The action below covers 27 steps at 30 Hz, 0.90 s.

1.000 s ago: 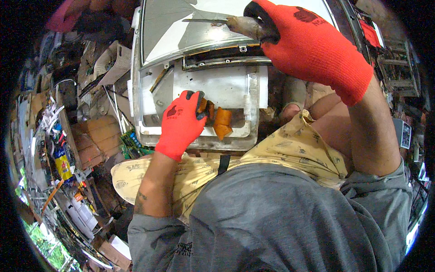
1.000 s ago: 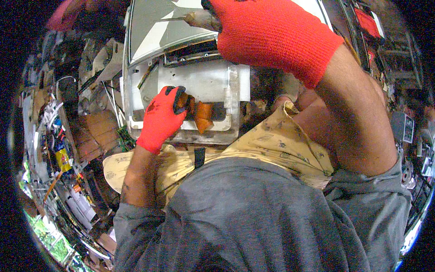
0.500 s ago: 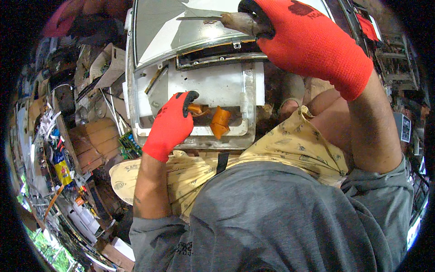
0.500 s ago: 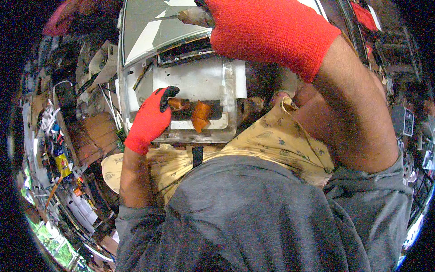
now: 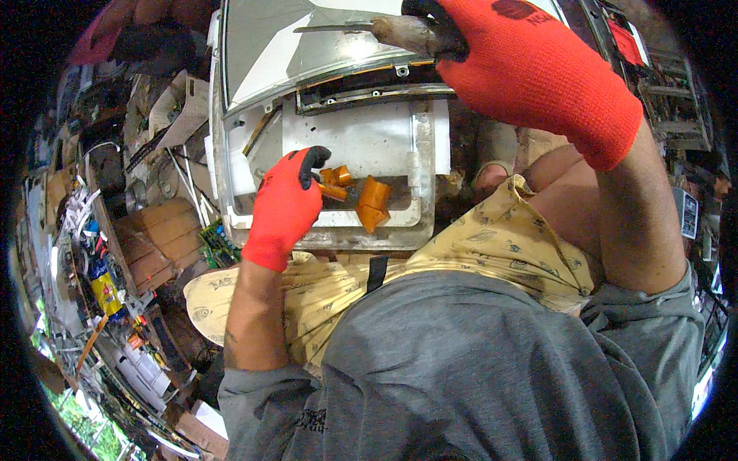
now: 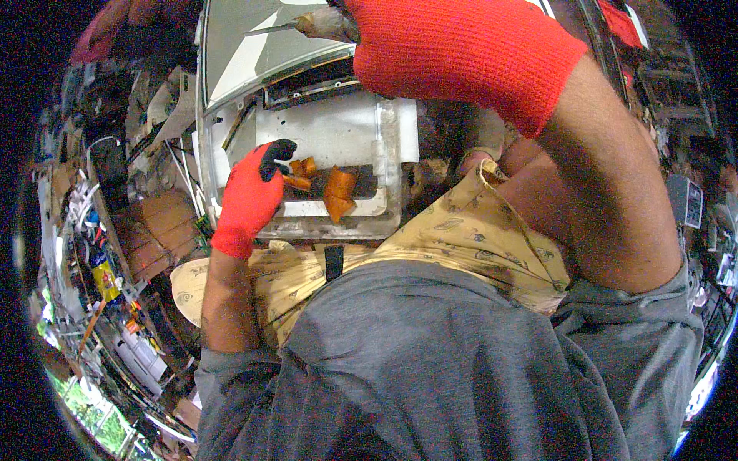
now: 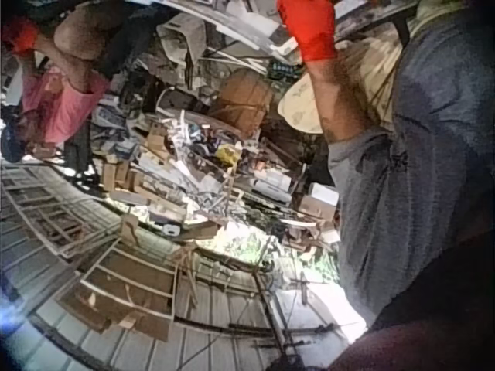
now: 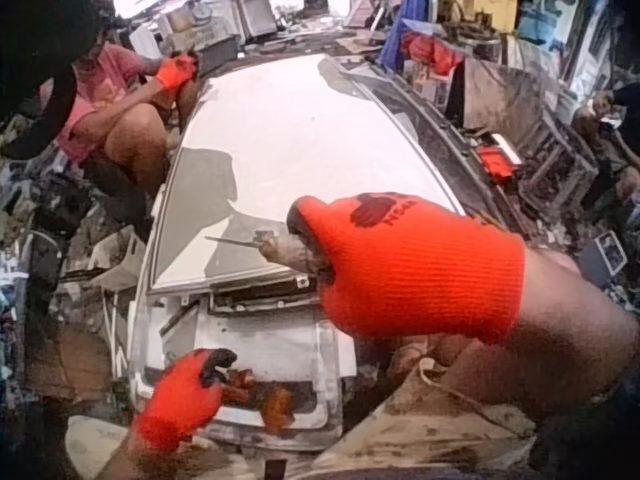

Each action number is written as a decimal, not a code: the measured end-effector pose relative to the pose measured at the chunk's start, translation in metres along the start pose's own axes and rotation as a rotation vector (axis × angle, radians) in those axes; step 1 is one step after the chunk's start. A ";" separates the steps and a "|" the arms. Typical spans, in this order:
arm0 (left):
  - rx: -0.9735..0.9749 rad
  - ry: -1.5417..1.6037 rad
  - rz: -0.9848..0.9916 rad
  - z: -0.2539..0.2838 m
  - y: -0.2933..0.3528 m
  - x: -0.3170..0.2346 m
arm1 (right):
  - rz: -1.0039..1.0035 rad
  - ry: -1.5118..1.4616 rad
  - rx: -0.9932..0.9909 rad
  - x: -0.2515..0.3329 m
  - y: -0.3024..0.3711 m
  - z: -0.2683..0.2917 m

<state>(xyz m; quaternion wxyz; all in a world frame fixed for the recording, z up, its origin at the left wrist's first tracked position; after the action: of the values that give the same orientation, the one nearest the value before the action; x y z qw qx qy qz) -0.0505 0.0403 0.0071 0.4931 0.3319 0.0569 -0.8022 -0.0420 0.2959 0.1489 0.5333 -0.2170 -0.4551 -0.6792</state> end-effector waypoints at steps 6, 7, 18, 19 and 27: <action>-0.187 -0.516 -0.035 0.013 -0.010 -0.016 | 0.061 -0.315 0.221 -0.022 -0.025 0.002; -0.190 -0.523 -0.030 0.017 -0.013 -0.019 | 0.229 -0.348 0.198 -0.036 -0.032 0.001; -0.161 -0.214 0.065 0.013 -0.016 0.008 | 0.335 0.057 0.141 -0.010 -0.024 -0.009; -0.176 -0.174 0.062 0.013 -0.016 0.010 | 0.366 0.355 -0.012 -0.002 -0.025 -0.015; -0.135 0.094 0.066 0.007 -0.012 0.012 | 0.072 1.018 0.386 -0.041 -0.024 -0.058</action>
<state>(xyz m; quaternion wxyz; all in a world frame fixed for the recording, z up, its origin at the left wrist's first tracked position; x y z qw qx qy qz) -0.0674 0.0348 0.0028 0.5374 0.3370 0.1229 -0.7633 -0.0390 0.2685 0.0788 0.7393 0.2256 -0.2483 -0.5838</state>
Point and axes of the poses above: each hand's wrist, its own y-axis away from the middle knuckle, its own z-axis out of the back of the hand, x = y × z, the point moved 10 cm from there along -y, towards the middle knuckle, and after that the axes turned 5 degrees about -z, right-handed, at the moved point
